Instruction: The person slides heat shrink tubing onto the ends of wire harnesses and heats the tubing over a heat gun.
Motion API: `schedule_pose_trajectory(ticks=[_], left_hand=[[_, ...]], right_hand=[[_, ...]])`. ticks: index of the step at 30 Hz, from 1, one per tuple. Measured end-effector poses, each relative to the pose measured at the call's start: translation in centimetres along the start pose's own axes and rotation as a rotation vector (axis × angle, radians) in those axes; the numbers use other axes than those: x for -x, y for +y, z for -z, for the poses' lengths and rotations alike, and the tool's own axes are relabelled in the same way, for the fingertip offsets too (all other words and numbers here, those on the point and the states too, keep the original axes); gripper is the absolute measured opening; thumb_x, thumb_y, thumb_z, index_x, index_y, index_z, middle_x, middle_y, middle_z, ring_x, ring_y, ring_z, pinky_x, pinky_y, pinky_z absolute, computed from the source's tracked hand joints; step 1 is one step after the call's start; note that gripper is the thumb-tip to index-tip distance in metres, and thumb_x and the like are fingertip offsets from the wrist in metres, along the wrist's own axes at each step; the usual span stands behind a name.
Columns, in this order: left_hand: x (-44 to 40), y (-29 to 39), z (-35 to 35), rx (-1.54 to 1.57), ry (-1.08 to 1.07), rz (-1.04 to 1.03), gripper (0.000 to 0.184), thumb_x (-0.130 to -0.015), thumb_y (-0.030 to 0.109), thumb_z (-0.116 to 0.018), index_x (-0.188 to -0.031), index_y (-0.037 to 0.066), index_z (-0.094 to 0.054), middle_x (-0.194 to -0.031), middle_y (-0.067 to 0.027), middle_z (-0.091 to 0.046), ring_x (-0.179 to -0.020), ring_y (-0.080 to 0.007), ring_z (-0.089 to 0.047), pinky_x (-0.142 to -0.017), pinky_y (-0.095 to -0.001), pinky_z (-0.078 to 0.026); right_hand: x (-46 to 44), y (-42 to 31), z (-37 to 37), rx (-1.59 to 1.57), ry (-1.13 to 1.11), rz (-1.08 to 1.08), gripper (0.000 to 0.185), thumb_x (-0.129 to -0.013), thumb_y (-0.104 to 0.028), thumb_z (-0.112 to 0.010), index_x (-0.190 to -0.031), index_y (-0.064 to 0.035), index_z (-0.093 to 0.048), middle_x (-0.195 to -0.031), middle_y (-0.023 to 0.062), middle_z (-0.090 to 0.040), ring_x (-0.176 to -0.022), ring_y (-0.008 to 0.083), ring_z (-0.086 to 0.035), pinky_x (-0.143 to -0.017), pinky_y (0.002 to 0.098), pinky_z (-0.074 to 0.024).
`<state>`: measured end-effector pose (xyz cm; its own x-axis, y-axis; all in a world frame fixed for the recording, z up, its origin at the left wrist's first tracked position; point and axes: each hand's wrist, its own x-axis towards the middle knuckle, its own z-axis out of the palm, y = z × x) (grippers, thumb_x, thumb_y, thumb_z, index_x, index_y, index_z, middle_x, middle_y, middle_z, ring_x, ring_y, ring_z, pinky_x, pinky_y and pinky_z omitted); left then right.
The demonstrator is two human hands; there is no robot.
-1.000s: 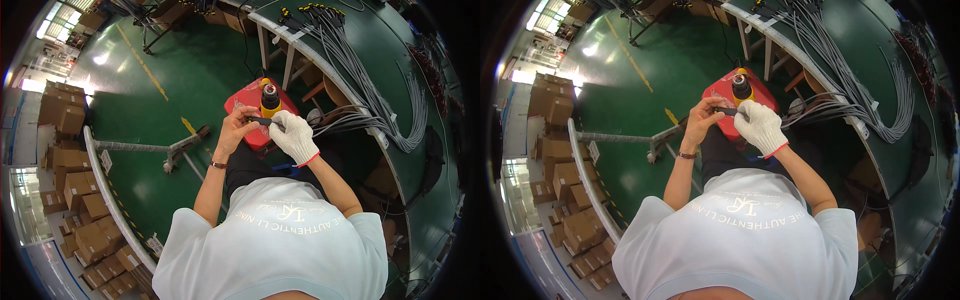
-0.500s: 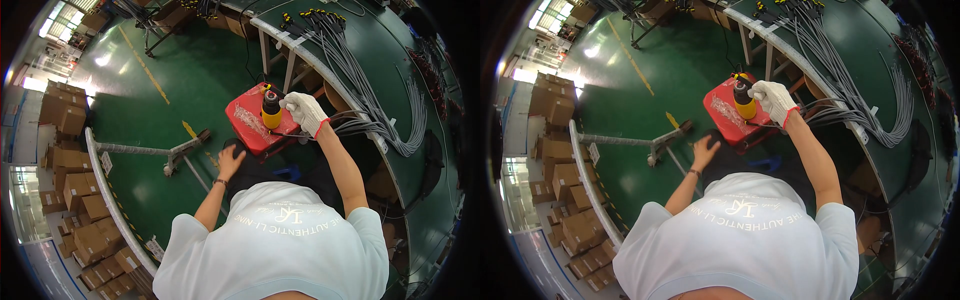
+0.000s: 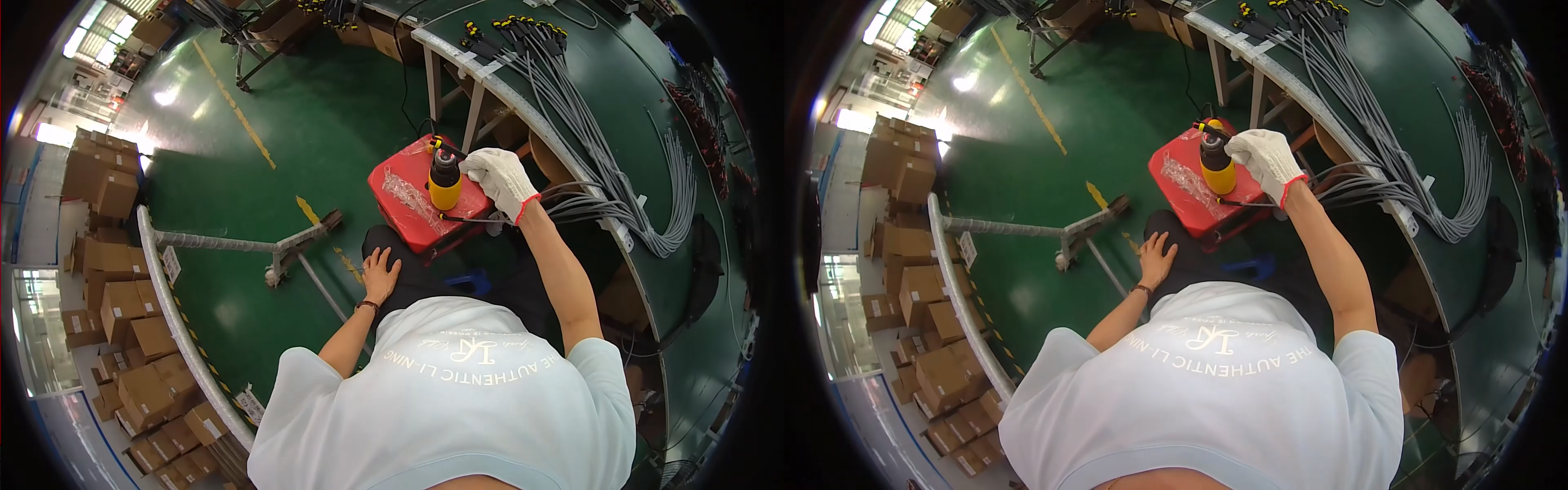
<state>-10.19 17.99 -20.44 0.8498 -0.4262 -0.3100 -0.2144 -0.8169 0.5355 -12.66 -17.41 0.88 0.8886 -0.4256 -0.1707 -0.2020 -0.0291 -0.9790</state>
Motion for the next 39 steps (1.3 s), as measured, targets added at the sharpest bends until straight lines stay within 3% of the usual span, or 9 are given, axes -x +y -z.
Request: schedule_pose_trajectory(ticks=[2,8,11,14,17,20,32,35,39], left_hand=[[0.0,0.0,0.0,0.002,0.003,0.004,0.06,-0.093,0.048,-0.061,-0.145,0.018,-0.054,-0.158,-0.0129,-0.039,-0.143,-0.0396,-0.032,-0.114,-0.0565,-0.031],[0.0,0.0,0.1,0.002,0.011,-0.002,0.058,-0.093,0.047,-0.062,-0.143,0.018,-0.056,-0.157,-0.0128,-0.041,-0.142,-0.0392,-0.032,-0.113,-0.0556,-0.032],[-0.1,0.1,0.0,-0.004,0.011,-0.003,0.058,-0.092,0.047,-0.063,-0.142,0.018,-0.056,-0.156,-0.0128,-0.041,-0.142,-0.0392,-0.033,-0.113,-0.0554,-0.032],[-0.1,0.3,0.2,-0.003,0.006,0.005,0.059,-0.092,0.047,-0.063,-0.142,0.018,-0.056,-0.156,-0.0127,-0.041,-0.142,-0.0392,-0.033,-0.113,-0.0556,-0.033],[-0.1,0.2,0.2,-0.005,0.007,0.008,0.059,-0.092,0.047,-0.063,-0.142,0.018,-0.056,-0.156,-0.0126,-0.041,-0.142,-0.0392,-0.033,-0.113,-0.0559,-0.033],[0.0,0.3,0.3,-0.001,0.01,0.006,0.059,-0.092,0.047,-0.063,-0.142,0.018,-0.056,-0.156,-0.0123,-0.041,-0.142,-0.0393,-0.033,-0.113,-0.0562,-0.033],[0.1,0.5,0.4,0.002,0.012,0.008,0.059,-0.091,0.046,-0.063,-0.142,0.017,-0.056,-0.156,-0.0123,-0.042,-0.141,-0.0393,-0.034,-0.113,-0.0568,-0.033],[0.1,0.5,0.4,0.003,0.015,0.007,0.058,-0.092,0.046,-0.063,-0.142,0.017,-0.057,-0.156,-0.0125,-0.042,-0.141,-0.0391,-0.034,-0.113,-0.0567,-0.033],[0.1,0.4,0.4,-0.003,0.013,0.004,0.058,-0.092,0.046,-0.063,-0.142,0.017,-0.057,-0.156,-0.0127,-0.041,-0.141,-0.039,-0.034,-0.113,-0.0563,-0.033]], right_hand=[[1.5,-3.3,-1.2,-0.272,0.119,-0.245,0.01,-0.081,-0.015,-0.072,-0.078,-0.0066,-0.069,-0.064,-0.002,-0.056,-0.049,0.0049,-0.039,-0.045,0.0221,-0.0264],[1.9,-3.0,-1.8,-0.016,0.218,-0.057,0.017,-0.085,-0.016,-0.071,-0.092,-0.0019,-0.074,-0.075,0.0028,-0.07,-0.059,0.0082,-0.058,-0.056,0.0245,-0.0458],[1.0,0.1,-2.1,0.076,0.259,0.288,0.018,-0.085,-0.015,-0.071,-0.098,-0.0038,-0.075,-0.082,0.0056,-0.074,-0.069,0.0152,-0.066,-0.066,0.0303,-0.0515],[1.4,0.0,-2.1,0.338,0.368,0.394,0.017,-0.085,-0.014,-0.071,-0.1,-0.0083,-0.076,-0.088,0.0072,-0.074,-0.08,0.0233,-0.068,-0.074,0.0343,-0.0529],[1.3,0.2,-1.9,0.587,0.481,0.574,0.016,-0.083,-0.013,-0.073,-0.099,-0.0126,-0.075,-0.087,0.0068,-0.071,-0.082,0.0282,-0.066,-0.074,0.0364,-0.053],[1.0,0.5,-1.9,0.684,0.595,0.774,0.018,-0.08,-0.013,-0.075,-0.098,-0.0155,-0.073,-0.082,0.0036,-0.069,-0.079,0.0267,-0.065,-0.072,0.0383,-0.0523],[1.0,-0.7,-1.7,0.953,0.616,0.928,0.023,-0.077,-0.012,-0.075,-0.099,-0.0145,-0.067,-0.077,0.0019,-0.065,-0.074,0.0258,-0.063,-0.065,0.0402,-0.0484],[1.3,-1.0,-1.6,1.04,0.556,0.849,0.027,-0.077,-0.01,-0.077,-0.102,-0.0149,-0.069,-0.084,0.001,-0.068,-0.077,0.0241,-0.064,-0.069,0.038,-0.0501],[1.2,-0.9,-1.6,1.013,0.589,0.911,0.022,-0.077,-0.013,-0.075,-0.097,-0.0141,-0.066,-0.075,0.0024,-0.064,-0.072,0.0257,-0.062,-0.064,0.0399,-0.0481]])
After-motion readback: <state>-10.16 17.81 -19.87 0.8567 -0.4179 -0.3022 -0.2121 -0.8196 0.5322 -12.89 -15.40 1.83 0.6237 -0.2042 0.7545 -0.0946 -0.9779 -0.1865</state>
